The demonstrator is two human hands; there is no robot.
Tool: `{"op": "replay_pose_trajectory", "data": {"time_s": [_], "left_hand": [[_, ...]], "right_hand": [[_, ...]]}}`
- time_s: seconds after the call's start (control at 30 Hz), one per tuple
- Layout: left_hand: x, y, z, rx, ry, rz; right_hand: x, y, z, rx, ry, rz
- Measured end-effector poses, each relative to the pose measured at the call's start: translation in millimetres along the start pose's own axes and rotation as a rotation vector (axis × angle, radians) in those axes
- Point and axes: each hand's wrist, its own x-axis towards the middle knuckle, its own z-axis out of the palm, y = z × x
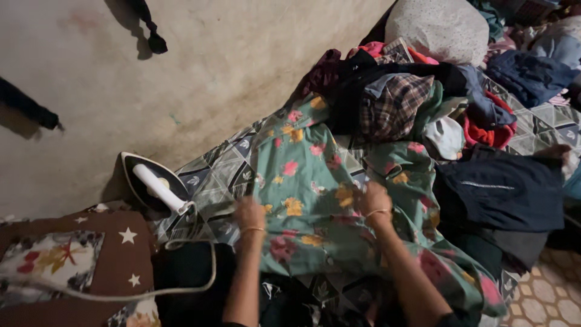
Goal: The person irons a dark blue garment and then a green floral dress on a patterned surface. They use a white electric iron, repeatedly smoothing and repositioning the garments to remove wrinkles.
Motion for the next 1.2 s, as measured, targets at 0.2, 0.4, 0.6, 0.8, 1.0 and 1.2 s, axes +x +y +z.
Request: {"op": "replay_pose_trajectory", "data": {"time_s": [0.2,0.4,0.6,0.8,1.0,1.2], "left_hand": [[-26,101,6,-0.033,0.009,0.567],[70,39,-28,-0.008,0.008,0.171],[191,51,24,-0.219,-0.058,-0.149],[265,47,79,-0.654,-0.281,-0.328],[215,83,58,-0.463,0.206,0.104],[7,121,-38,-0.112,-0.219,0.119]], "right_hand": [[-18,-114,52,-0.025,-0.018,-0.601],[42,-4,21,0.020,0.166,-0.132],[157,12,41,0.204,-0.011,0.287],[241,-21,80,0.311,0.109,0.115],[220,-57,89,0.702,0.457,-0.002],[38,-147,89,0.395,0.274,-0.302]]}}
